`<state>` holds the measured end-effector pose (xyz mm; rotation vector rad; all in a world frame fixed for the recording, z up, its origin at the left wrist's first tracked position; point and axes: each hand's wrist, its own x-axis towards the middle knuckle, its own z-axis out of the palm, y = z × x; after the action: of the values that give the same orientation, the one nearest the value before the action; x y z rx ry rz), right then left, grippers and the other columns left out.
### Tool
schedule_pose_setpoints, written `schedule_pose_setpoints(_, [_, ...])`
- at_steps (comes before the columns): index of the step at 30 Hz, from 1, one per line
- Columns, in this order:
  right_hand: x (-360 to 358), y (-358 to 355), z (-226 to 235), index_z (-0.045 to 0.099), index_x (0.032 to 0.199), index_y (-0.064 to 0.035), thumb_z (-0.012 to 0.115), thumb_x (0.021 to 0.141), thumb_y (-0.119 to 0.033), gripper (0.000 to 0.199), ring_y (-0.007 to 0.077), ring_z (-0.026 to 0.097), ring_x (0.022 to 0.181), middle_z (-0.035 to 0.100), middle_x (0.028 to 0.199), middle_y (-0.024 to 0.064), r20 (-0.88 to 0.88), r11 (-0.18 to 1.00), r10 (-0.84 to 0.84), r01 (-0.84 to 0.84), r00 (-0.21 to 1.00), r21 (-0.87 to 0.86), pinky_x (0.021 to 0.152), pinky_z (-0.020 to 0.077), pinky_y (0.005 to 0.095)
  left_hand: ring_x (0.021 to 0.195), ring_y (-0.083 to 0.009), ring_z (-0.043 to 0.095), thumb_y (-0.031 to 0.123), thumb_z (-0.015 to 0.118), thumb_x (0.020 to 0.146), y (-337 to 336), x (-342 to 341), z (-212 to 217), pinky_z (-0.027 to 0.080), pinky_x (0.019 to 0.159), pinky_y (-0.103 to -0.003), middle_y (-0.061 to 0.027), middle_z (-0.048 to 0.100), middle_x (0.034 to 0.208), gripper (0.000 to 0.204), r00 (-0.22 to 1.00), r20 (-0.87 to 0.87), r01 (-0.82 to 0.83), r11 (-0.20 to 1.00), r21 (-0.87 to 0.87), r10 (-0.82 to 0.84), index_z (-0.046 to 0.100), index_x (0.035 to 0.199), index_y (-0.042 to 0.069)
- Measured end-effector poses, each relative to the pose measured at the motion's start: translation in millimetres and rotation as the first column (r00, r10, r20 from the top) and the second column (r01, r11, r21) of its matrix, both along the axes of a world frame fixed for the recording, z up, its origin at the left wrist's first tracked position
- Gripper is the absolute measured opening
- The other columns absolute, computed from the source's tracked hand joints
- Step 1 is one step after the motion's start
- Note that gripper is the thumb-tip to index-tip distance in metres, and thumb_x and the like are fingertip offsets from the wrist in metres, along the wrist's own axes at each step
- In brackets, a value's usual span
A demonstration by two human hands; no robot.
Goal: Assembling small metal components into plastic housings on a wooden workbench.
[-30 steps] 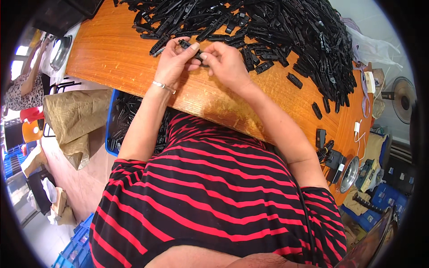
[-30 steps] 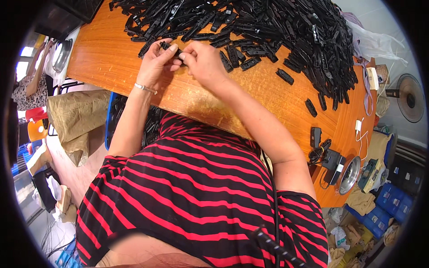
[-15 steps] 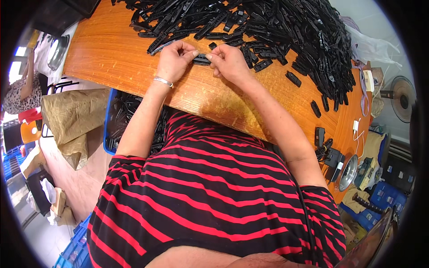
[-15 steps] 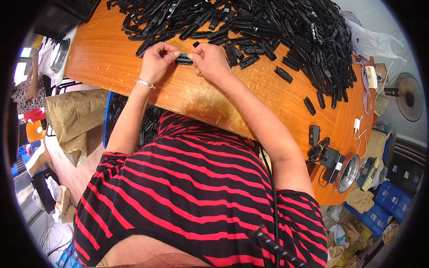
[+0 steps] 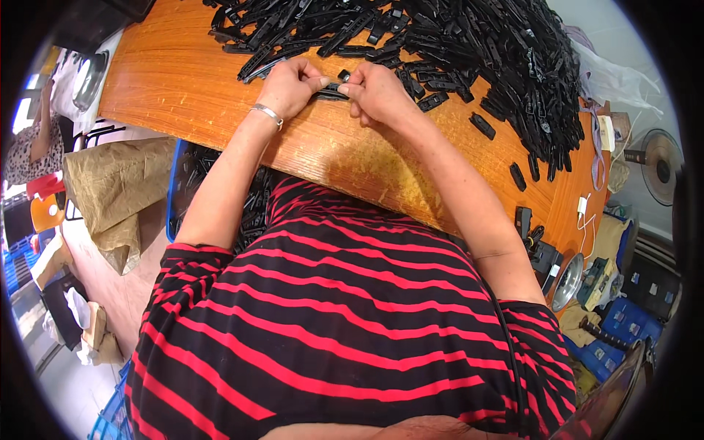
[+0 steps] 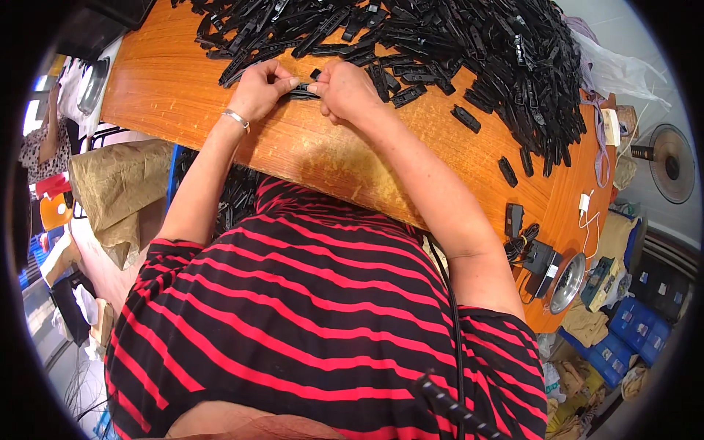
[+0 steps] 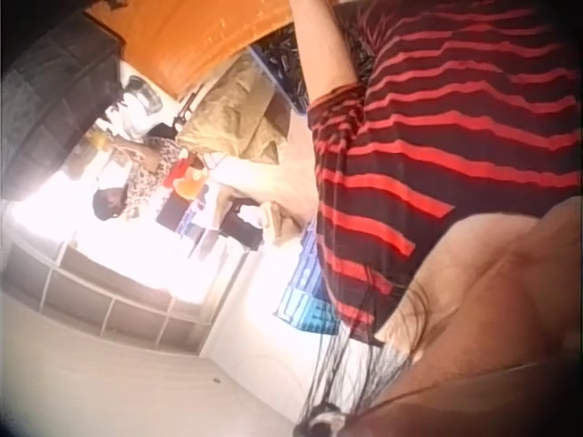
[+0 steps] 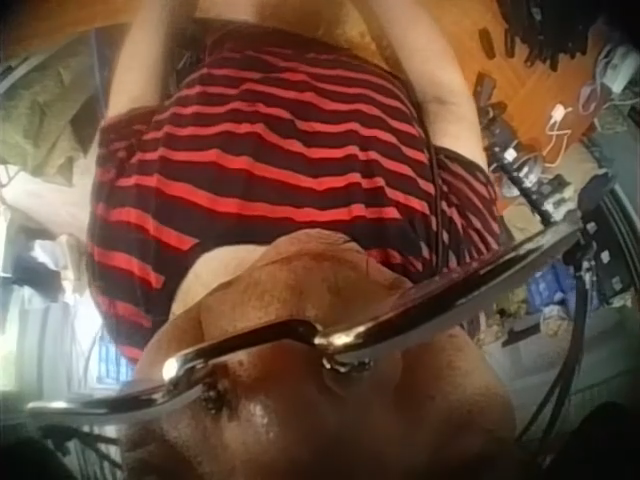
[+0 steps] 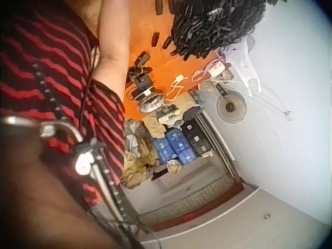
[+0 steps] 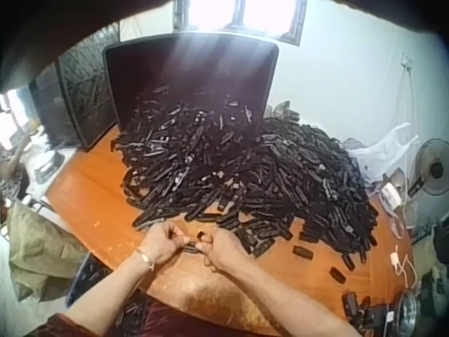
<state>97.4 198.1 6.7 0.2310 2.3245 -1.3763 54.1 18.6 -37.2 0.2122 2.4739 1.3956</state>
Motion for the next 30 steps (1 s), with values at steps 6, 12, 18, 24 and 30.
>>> schedule_pose_setpoints(6, [9, -3, -7, 0.054, 0.086, -0.0026, 0.067, 0.086, -0.016, 0.019, 0.0154, 0.059, 0.051, 0.059, 0.057, 0.0064, -0.186, 0.972, 0.040, 0.005, 0.982, 0.234, 0.052, 0.0460, 0.0327, 0.070, -0.0226, 0.059, 0.021, 0.075, 0.078, 3, 11, -5, 0.048, 0.066, -0.034, -0.0091, 0.061, 0.078, 0.022, 0.968, -0.246, 0.028, 0.991, -0.127, -0.059, 0.062, 0.079, 0.004])
schedule_pose_setpoints(12, [16, -4, -16, 0.061, 0.084, -0.0037, 0.071, 0.081, -0.023, 0.022, 0.0216, 0.060, 0.059, 0.061, 0.063, 0.0093, -0.451, 0.942, 0.205, -0.050, 0.869, 0.332, 0.058, 0.0462, 0.0347, 0.076, -0.0253, 0.058, 0.015, 0.072, 0.079, -18, 35, -3, 0.047, 0.070, -0.036, -0.0110, 0.060, 0.082, 0.016, 0.946, -0.324, -0.048, 0.998, -0.042, 0.032, 0.062, 0.079, 0.002])
schedule_pose_setpoints(18, [22, 15, -14, 0.060, 0.093, -0.0053, 0.074, 0.078, -0.021, 0.026, 0.0306, 0.063, 0.076, 0.060, 0.087, 0.0099, -0.630, 0.860, 0.242, 0.137, 0.738, 0.491, 0.067, 0.0501, 0.0404, 0.069, -0.0171, 0.057, 0.012, 0.072, 0.078, -141, 95, 24, 0.046, 0.065, -0.031, -0.0074, 0.058, 0.072, 0.014, 0.975, -0.138, -0.194, 0.966, -0.170, 0.172, 0.064, 0.078, 0.001])
schedule_pose_setpoints(24, [10, -2, -18, 0.060, 0.095, -0.0044, 0.071, 0.079, -0.016, 0.023, 0.0342, 0.063, 0.080, 0.060, 0.093, 0.0135, -0.518, 0.792, 0.390, 0.011, 0.761, 0.611, 0.070, 0.0511, 0.0424, 0.080, -0.0322, 0.061, 0.018, 0.069, 0.078, -149, 83, 33, 0.049, 0.074, -0.038, -0.0138, 0.063, 0.083, 0.017, 0.872, -0.467, -0.328, 0.880, -0.343, 0.143, 0.069, 0.087, 0.004])
schedule_pose_setpoints(30, [17, -27, -22, 0.060, 0.092, -0.0043, 0.072, 0.077, -0.013, 0.021, 0.0331, 0.063, 0.078, 0.062, 0.090, 0.0122, -0.522, 0.814, 0.477, -0.131, 0.707, 0.566, 0.068, 0.0502, 0.0419, 0.090, -0.0324, 0.056, 0.015, 0.071, 0.075, -65, 30, 18, 0.047, 0.079, -0.040, -0.0122, 0.060, 0.090, 0.021, 0.668, -0.744, -0.369, 0.872, -0.321, 0.008, 0.067, 0.094, 0.006])
